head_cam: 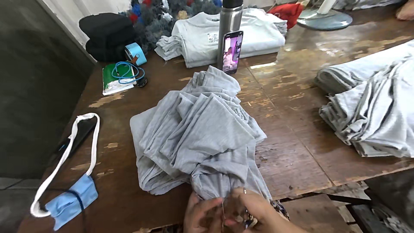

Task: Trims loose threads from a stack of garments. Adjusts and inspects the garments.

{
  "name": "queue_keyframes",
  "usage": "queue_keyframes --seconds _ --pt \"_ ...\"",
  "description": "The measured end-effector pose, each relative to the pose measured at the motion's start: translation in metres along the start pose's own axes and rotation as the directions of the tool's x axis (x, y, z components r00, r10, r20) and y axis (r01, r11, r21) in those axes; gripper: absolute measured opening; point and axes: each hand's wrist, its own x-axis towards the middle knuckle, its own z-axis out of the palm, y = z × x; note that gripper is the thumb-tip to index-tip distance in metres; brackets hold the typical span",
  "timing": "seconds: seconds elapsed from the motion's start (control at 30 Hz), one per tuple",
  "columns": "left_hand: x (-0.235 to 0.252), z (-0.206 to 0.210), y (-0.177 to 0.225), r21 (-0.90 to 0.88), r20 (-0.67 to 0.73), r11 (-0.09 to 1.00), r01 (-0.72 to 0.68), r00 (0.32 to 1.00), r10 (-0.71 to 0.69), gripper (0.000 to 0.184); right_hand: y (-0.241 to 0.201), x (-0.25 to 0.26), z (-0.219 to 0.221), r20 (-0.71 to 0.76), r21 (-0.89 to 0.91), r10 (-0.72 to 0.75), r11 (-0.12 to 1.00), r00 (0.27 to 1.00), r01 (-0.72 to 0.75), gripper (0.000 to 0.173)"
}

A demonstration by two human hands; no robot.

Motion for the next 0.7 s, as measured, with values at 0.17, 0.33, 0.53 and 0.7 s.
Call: queue_keyframes --seconds 0.17,0.33,0.53,0.7 --pt "0.001 0.004 -0.007 0.158 -0.052 0.986 -0.055 0.997 0.064 0.022 0.003 -0.002 -0.007 0.084 0.065 0.025 0.997 0.996 -0.031 0.015" --pt "0.002 -0.001 0.005 0.033 -0.033 0.999 0.042 0.999 -0.041 0.014 0.012 -0.008 -0.024 0.083 -0.345 0.168 0.929 0.982 -0.130 0.047" --pt "0.000 -0.006 0.004 -0.046 0.017 0.999 0.020 1.000 -0.020 0.018 0.016 -0.009 -0.022 0.170 -0.543 0.151 0.839 0.974 -0.036 0.053" --pt "-0.001 -0.005 0.006 -0.013 0.004 0.999 0.045 0.999 -0.045 0.022 0.017 -0.006 -0.017 0.178 -0.561 0.146 0.827 0.973 -0.021 0.053"
